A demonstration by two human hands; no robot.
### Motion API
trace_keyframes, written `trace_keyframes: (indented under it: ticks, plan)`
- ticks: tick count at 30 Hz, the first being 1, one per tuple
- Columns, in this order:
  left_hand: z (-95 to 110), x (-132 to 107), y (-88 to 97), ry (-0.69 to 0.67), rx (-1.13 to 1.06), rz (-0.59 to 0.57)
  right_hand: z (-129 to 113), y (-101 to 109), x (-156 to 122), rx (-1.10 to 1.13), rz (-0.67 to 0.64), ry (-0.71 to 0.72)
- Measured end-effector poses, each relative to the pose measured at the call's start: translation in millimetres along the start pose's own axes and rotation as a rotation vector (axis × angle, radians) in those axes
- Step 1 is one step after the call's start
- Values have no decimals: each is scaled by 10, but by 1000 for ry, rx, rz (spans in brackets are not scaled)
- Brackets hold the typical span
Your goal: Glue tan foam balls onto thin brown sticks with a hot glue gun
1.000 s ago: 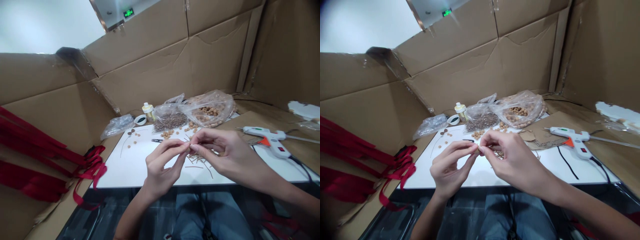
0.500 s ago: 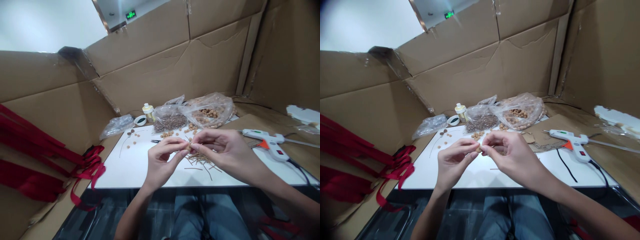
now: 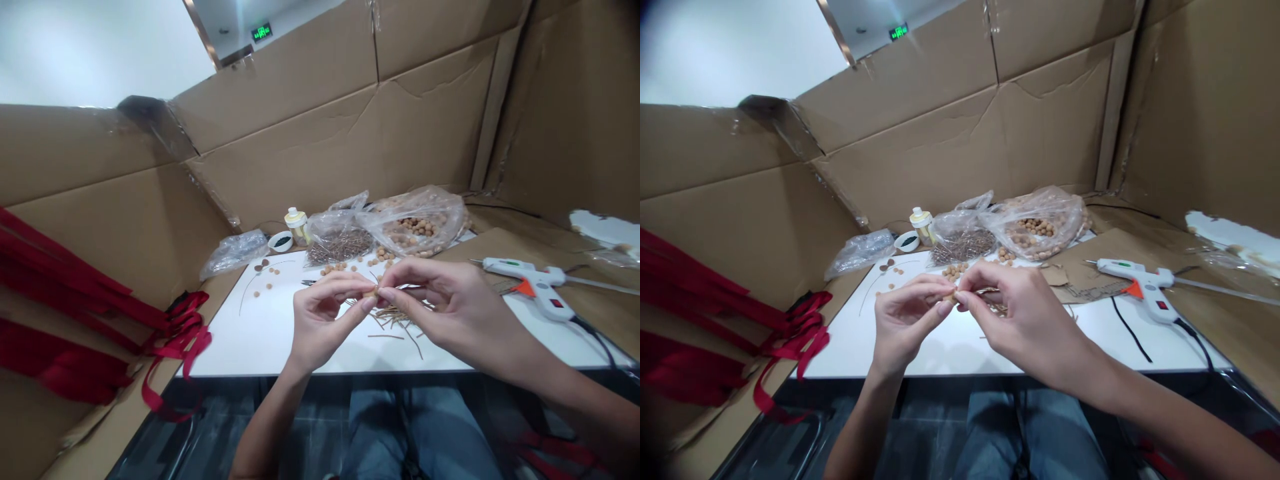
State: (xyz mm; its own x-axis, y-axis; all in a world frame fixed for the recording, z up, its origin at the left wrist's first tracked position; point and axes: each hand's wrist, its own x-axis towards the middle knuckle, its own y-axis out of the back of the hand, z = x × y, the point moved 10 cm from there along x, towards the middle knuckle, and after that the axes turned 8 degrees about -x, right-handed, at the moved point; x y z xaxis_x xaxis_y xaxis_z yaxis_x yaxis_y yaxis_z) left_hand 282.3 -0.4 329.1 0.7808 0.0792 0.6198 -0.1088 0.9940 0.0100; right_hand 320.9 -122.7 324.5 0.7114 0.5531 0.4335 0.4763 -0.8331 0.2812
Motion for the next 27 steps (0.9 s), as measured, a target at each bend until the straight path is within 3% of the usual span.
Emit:
trace_keyframes:
  ticks: [5, 11, 21, 27]
  plan:
    - [117, -16, -32, -93, 67, -10, -57, -14, -11, -40, 7, 28]
    - [131, -43, -57, -98, 44, -16, -76, -31, -20, -37, -11, 37]
    - [140, -57, -106, -90, -40, -9, 105, -83, -77, 182, -101, -135]
    - [147, -48, -125, -95, -51, -42, 224, -112, -108, 121, -265, -226]
